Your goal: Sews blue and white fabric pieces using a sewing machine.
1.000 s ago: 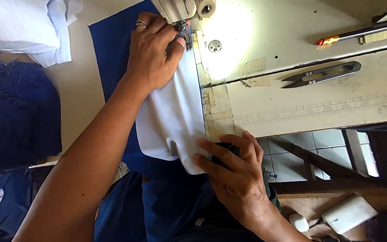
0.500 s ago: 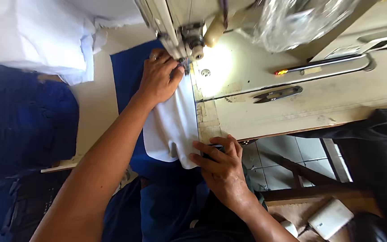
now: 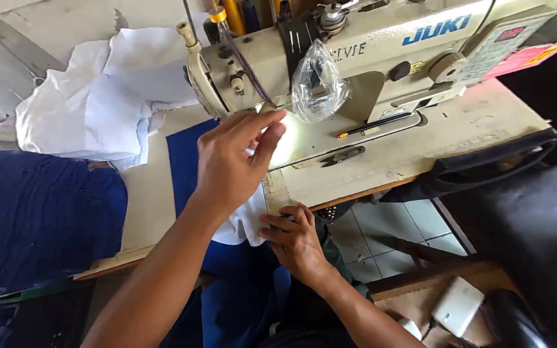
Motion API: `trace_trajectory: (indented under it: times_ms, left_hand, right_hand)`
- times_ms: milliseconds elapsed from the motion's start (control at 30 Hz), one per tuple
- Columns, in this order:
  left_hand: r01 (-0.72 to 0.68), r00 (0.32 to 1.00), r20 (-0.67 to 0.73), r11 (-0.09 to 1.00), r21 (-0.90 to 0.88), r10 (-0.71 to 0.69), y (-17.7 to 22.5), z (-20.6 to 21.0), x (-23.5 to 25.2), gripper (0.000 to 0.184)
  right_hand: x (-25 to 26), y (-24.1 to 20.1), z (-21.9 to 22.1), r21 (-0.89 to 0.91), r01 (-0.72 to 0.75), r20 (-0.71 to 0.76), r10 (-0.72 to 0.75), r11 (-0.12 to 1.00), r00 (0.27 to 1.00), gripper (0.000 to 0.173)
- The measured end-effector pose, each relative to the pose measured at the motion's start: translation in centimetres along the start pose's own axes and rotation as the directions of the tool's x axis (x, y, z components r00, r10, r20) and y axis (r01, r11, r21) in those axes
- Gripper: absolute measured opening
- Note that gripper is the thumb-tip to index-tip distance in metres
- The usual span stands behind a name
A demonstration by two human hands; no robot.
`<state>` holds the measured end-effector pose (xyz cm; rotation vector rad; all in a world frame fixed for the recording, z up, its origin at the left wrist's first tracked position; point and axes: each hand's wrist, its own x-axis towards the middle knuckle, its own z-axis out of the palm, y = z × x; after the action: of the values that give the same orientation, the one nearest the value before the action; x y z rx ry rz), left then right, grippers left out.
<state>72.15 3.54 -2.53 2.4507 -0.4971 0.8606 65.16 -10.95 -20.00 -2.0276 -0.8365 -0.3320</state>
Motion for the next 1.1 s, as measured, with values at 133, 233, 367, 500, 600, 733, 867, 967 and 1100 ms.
trace_trajectory:
  times_ms: [133, 233, 367, 500, 600, 733, 867, 967, 1100]
  left_hand:
    - [-0.092, 0.996, 0.002, 0.993, 0.080, 0.092, 1.3, 3.0, 4.6, 0.026]
    - [-0.050, 0.997, 0.061, 0.986, 0.157, 0.041, 2.0, 4.0, 6.7, 0.028]
    - [-0.045, 0.999, 0.033, 0.999, 0.027, 0.044, 2.4, 2.7, 4.7, 0.029]
    - [0.042, 0.950, 0.313, 0.995, -0.093, -0.011, 1.5, 5.5, -1.6, 0.026]
    - [0.047, 0.916, 0.401, 0.997, -0.053, -0.022, -0.2, 10.8, -1.9, 0.030]
    - [0.060, 0.866, 0.497, 0.998, -0.019, -0.042, 0.6, 17.8, 3.2, 0.033]
    - [0.101, 0.863, 0.489, 0.991, 0.083, -0.129, 1.3, 21.2, 5.6, 0.030]
    - [0.088, 0.819, 0.558, 0.991, 0.104, -0.132, 1.9, 19.3, 5.3, 0.045]
    - [0.115, 0.863, 0.498, 0.993, -0.019, -0.090, 1.6, 9.8, -0.7, 0.047]
  right_hand:
    - [-0.1, 0.1, 0.0, 0.001, 0.003, -0.003, -0.003, 1.000, 1.000, 0.024]
    - [0.0, 0.0, -0.1, -0.007, -0.001, 0.013, 0.001, 1.000, 1.000, 0.025]
    - [0.0, 0.1, 0.0, 0.004, -0.002, 0.006, 0.002, 1.000, 1.000, 0.026]
    - [0.0, 0.2, 0.2, 0.023, 0.008, -0.016, -0.007, 1.000, 1.000, 0.023]
    - [0.0, 0.1, 0.2, 0.011, 0.014, -0.029, -0.014, 1.000, 0.999, 0.023]
    - [-0.1, 0.3, 0.1, 0.005, 0.013, -0.047, -0.013, 1.000, 0.999, 0.016]
    - [-0.1, -0.1, 0.2, -0.025, -0.019, -0.077, 0.017, 1.000, 0.997, 0.008]
    - [-0.1, 0.1, 0.3, -0.001, -0.010, -0.046, 0.010, 1.000, 0.999, 0.013]
    - [-0.2, 0.2, 0.3, 0.011, 0.004, -0.002, -0.004, 1.000, 1.000, 0.020]
